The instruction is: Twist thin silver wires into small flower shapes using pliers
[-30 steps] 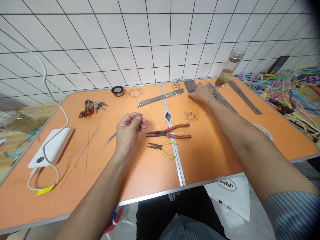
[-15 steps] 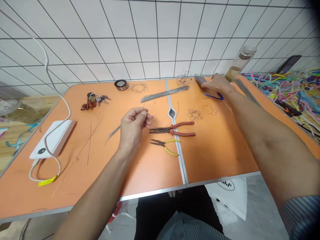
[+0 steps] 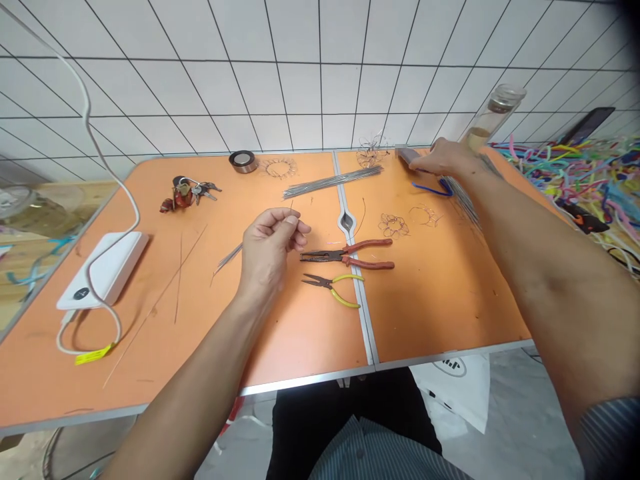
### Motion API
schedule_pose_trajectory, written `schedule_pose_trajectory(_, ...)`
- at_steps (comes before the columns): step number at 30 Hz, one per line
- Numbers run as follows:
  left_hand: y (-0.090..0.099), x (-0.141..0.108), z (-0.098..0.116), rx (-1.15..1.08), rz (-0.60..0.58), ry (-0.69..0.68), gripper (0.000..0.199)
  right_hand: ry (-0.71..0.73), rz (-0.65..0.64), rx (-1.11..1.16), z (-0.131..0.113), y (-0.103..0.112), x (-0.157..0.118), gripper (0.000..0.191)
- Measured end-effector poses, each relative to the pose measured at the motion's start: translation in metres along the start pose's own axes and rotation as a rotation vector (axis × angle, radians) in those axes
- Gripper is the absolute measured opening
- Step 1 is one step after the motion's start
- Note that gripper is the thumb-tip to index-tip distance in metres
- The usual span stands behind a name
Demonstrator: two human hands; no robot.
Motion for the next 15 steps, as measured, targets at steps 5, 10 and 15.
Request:
schedule_pose_trajectory(5, 0.0, 0.0, 0.003, 0.021, 0.005, -0.005, 0.016, -0.041, 0.034, 0.042, -0.022, -0.023, -0.017, 0.085)
schedule_pose_trajectory(10, 0.001, 0.0, 0.005, 0.008, 0.002, -0.022, 0.015, 0.021, 0.052, 0.038, -0.037, -0.037, -0.023, 0.073)
schedule_pose_trajectory(15, 0.002, 0.0, 0.006, 0.014, 0.0, -0.031, 0.016, 0.178, 0.242, 0.116, -0.034, -0.008, -0.06, 0.057)
Point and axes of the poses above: each hand's wrist, its own x-axis towards the middle knuckle, its own y-axis out of the back of the hand, z = x × y, the point moved 10 cm from there along x, towards the middle knuckle, and after that the axes turned 4 degrees about -z, right-handed, at the moved point
